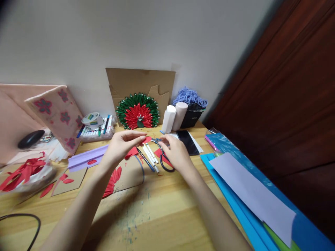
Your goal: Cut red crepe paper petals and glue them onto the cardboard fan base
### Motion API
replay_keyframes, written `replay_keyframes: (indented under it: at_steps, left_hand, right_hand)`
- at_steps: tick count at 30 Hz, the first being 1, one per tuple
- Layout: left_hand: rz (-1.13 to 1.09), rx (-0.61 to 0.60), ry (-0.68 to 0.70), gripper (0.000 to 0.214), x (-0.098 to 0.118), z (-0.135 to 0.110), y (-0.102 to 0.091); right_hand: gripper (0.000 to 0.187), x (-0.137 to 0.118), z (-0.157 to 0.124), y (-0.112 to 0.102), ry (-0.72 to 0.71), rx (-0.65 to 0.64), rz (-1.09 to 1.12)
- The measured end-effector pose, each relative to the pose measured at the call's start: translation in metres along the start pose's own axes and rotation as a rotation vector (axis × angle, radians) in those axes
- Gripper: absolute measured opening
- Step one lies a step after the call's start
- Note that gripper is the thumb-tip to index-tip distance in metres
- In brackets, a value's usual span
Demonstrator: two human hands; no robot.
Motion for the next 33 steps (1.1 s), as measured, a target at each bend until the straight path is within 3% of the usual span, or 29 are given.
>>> replay_keyframes:
  at_steps: [2, 5, 12, 21, 28, 33]
  left_hand:
    - [0.052, -0.056, 0.013, 0.011, 0.003, -0.004, 0.006]
    - [0.109, -0.134, 0.040, 0.012, 0.006, -0.010, 0.012]
    - [0.157, -0.159, 0.078, 0.018, 0.008, -0.013, 0.014]
    - [0.304, -0.121, 0.423, 0.015, 0.033, -0.020, 0.014]
    - [0.330, -0.104, 0.446, 0.013, 0.032, -0.019, 0.014]
    - [0.315, -0.109, 0.457, 0.008, 0.033, -0.019, 0.015]
  right_hand:
    - [0.021, -0.019, -0.001, -0.016, -0.010, 0.058, 0.434]
    - [0.018, -0.029, -0.004, -0.021, 0.006, 0.035, 0.667]
    - [0.008, -0.029, -0.006, -0.022, 0.039, 0.044, 0.742]
    - [0.013, -0.030, -0.007, -0.025, 0.059, 0.058, 0.743]
    - [0.010, -0.038, -0.010, -0.036, -0.093, 0.155, 0.522]
    - [0.006, -0.038, -0.012, -0.038, -0.113, 0.173, 0.454]
Point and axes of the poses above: each hand's wrist, its own z-axis towards the middle knuckle, its own y-axis out of the palm, x = y × z, the point moved 9 cm from there along z, towards the middle knuckle, and after that the axes turned 15 degrees about x, right-handed, at the moved point
